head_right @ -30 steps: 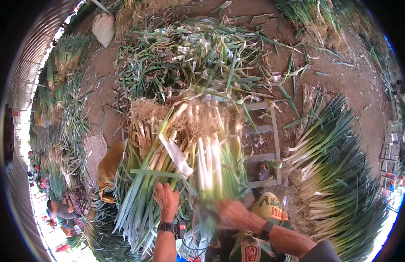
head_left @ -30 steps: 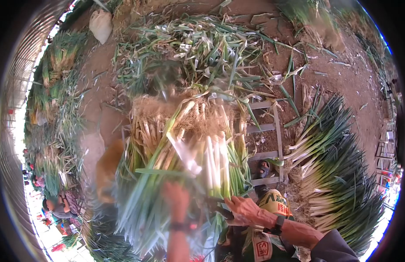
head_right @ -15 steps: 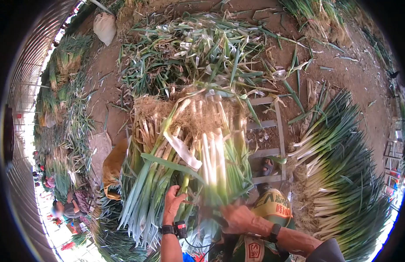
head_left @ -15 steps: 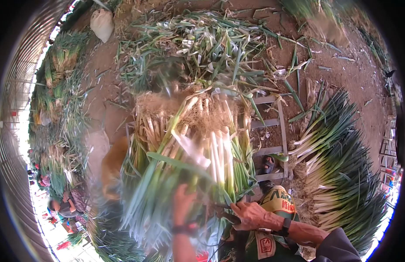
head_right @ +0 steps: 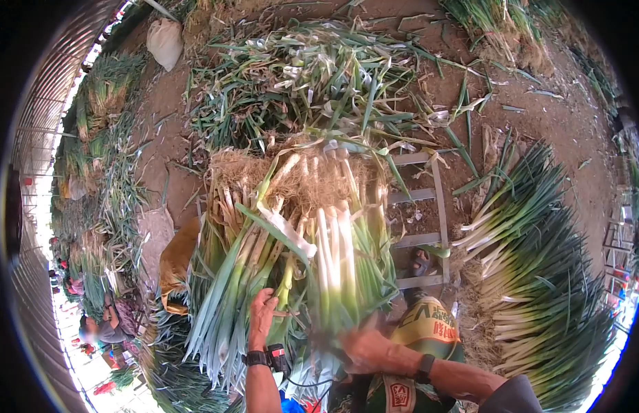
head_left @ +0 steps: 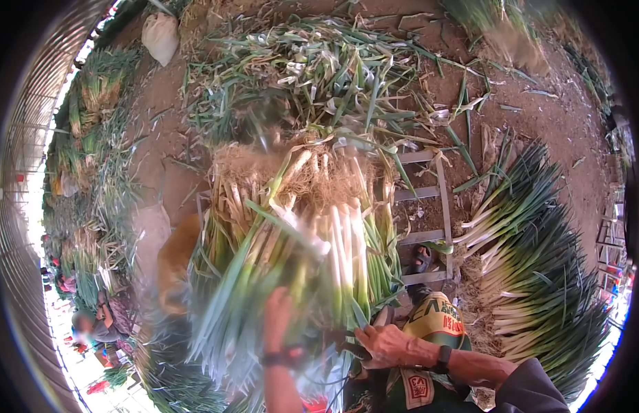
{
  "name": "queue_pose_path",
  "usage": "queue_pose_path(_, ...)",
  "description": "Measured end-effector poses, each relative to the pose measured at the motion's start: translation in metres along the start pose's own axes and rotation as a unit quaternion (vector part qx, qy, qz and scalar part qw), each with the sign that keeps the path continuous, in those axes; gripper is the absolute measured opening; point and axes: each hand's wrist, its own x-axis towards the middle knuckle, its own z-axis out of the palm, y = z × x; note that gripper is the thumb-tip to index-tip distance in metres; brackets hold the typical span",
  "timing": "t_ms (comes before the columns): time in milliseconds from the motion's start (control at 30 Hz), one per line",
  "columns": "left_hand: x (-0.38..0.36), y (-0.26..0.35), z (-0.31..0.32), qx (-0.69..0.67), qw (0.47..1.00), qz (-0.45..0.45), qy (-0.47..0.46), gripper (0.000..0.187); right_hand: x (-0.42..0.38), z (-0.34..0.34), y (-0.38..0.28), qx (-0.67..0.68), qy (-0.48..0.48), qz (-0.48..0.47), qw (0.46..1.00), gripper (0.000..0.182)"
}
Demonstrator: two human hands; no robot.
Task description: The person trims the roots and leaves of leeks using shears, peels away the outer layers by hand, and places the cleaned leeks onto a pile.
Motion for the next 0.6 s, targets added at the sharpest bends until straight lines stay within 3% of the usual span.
queue_pose_path(100, 0.0, 0.008, -0.002, 0.012, 1.0, 0.014, 0.021, 0.036, 0.002, -0.001, -0.005, -0.027, 0.003, 0.024, 0.999, 0.076)
queue_pose_path(200, 0.012, -0.001, 0.002, 0.109, 0.989, 0.044, 0.087, 0.033, 0.011, -0.003, 0.001, -0.063, 0.029, 0.036, 0.997, 0.075)
queue_pose_path(333, 0.017, 0.007, 0.001, 0.152, 0.983, 0.053, 0.092, 0.031, 0.032, -0.037, -0.012, -0.048, 0.069, 0.082, 0.993, 0.071)
queue_pose_path(500, 0.023, 0.007, 0.006, 0.178, 0.979, 0.031, 0.09, 0.032, 0.051, -0.03, 0.005, -0.005, 0.118, 0.138, 0.983, 0.066)
queue_pose_path(600, 0.021, 0.022, 0.003, 0.269, 0.955, 0.082, 0.098, 0.03, 0.061, -0.041, 0.011, -0.001, 0.159, 0.138, 0.978, 0.064)
